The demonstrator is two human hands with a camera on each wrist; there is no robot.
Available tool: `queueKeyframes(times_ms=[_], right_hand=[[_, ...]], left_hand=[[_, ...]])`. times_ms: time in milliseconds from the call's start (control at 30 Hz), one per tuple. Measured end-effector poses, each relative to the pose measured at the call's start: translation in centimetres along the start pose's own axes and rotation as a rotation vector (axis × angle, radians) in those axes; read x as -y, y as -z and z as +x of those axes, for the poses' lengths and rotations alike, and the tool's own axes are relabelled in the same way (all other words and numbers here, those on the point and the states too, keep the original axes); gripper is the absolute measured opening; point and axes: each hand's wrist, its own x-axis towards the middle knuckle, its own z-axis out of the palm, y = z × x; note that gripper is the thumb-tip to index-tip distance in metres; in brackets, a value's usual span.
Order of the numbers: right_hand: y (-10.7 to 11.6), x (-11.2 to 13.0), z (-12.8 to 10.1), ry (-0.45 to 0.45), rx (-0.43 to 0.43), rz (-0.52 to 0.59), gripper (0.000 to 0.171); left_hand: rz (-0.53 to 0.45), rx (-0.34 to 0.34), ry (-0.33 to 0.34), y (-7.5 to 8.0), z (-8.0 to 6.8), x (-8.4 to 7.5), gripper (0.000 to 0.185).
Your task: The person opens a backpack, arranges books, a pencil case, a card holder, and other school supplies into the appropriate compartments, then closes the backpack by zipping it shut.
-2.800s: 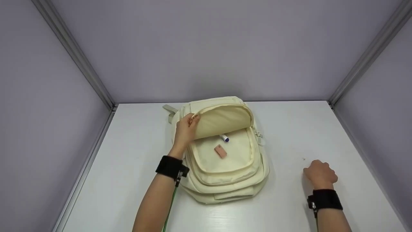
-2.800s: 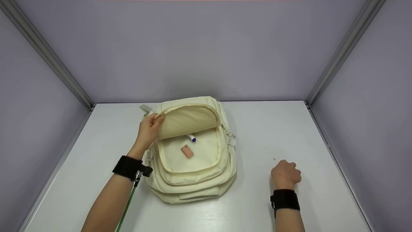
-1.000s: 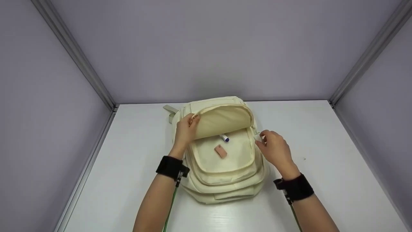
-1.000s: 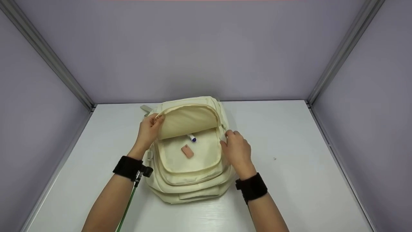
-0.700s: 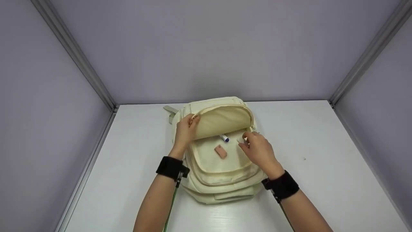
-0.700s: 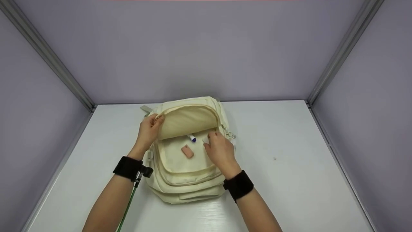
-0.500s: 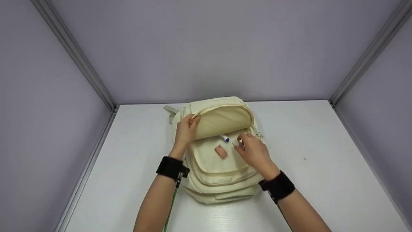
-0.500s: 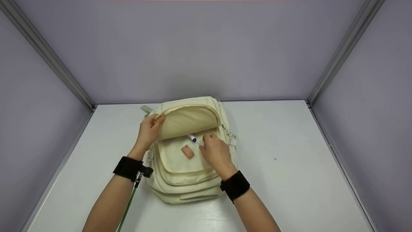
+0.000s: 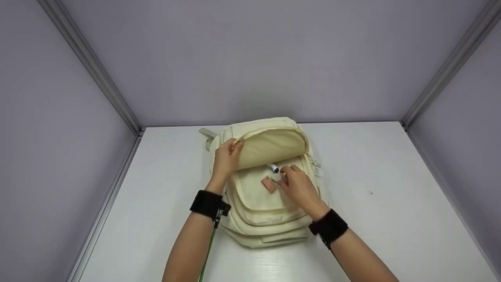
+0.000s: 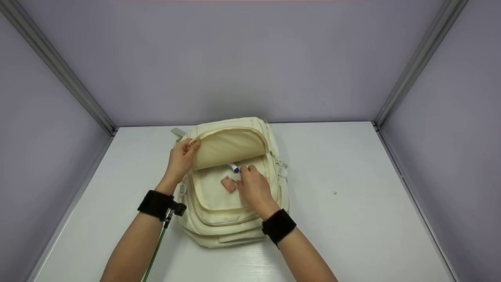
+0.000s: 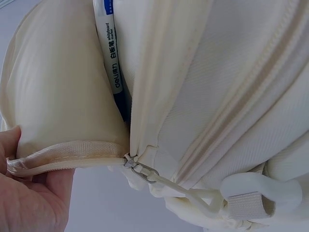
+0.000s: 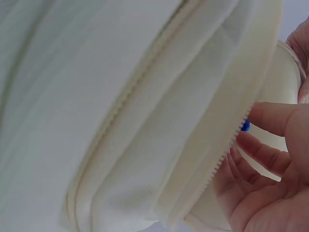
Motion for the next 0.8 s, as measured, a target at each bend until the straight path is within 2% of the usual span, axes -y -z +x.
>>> queueKeyframes(times_ms=[200,333,400,533,667,800], right_hand=[[0.7,-0.2,-0.2,0.008,-0.012,0.047,0.019],[1.6,-0.4,-0.5,-0.005,0.001,0.053,0.020],[2.2,-0.5,-0.6,0.000,-0.021,0.042,0.020],[3.5,-0.6,-0.4,0.009,-0.131,0.012,0.024],[4.7,-0.7,0.1,0.003,-0.273,0.015,0.037],[5.5,-1.0,0.4,0.014,-0.338,0.026,0.053]], left_hand=[[-0.008,0.000,0.002,-0.1,0.0,0.0,0.024],[-0.020,-0.006,-0.002,-0.2,-0.1,0.1,0.023],[-0.033,-0.004,-0.006,-0.2,-0.3,0.0,0.024],[-0.071,0.015,-0.014,0.1,-0.6,0.0,0.021],[-0.106,0.044,-0.036,0.4,-1.0,0.1,0.018],[-0.137,0.102,-0.079,0.9,-1.6,0.3,0.017]])
